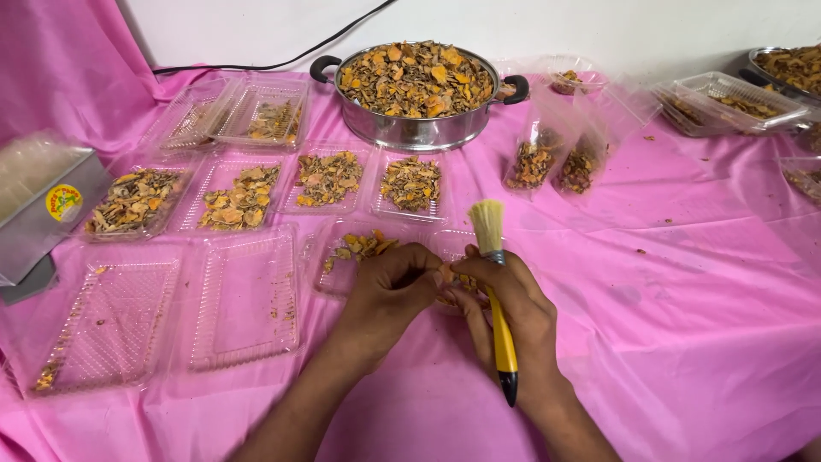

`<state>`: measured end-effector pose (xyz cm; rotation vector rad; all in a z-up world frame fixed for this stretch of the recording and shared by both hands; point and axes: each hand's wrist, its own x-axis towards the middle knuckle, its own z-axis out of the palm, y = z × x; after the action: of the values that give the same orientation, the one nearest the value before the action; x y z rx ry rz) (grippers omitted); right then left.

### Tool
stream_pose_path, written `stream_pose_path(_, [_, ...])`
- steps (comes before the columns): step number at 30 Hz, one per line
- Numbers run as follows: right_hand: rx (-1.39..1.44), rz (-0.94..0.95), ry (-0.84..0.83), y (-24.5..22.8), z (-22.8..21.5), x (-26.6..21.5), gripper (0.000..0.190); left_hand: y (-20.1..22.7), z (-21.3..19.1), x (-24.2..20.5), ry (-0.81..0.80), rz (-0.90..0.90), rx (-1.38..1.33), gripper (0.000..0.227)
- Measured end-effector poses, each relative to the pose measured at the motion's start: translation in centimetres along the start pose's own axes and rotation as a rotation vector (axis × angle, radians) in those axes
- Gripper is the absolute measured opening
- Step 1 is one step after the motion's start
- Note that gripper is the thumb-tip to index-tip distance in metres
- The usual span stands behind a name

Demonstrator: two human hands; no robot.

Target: Cleaning and sorting dried tea leaves in small plastic containers using a brush

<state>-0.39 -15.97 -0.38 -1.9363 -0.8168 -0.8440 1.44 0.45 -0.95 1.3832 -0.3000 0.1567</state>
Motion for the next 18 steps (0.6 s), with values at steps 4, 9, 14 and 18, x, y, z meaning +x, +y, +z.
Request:
stream_pose_path(4, [0.026, 0.056, 0.112, 0.3, 0.2, -0.2, 0.011, 0.1, 0.0, -0.2, -0.123, 0.007, -0.008, 0.011])
stream_pose_path(9, [0.32, 0.336, 0.106, -0.1, -0.7, -0.8, 0.013, 0.5, 0.1, -0.4, -0.176, 0.051, 0.302, 0.009])
stream_pose_path(14, [0.276, 0.348, 0.095, -0.3, -0.9, -1.2, 0.01, 0.6, 0.4, -0.9, -0.212, 0.078, 0.363, 0.016])
stream_pose_path(18, [-0.05, 0.288, 0.243, -3.1, -1.6, -2.0, 0.037, 0.0, 0.3, -0.2, -0.034, 0.059, 0.451, 0.024])
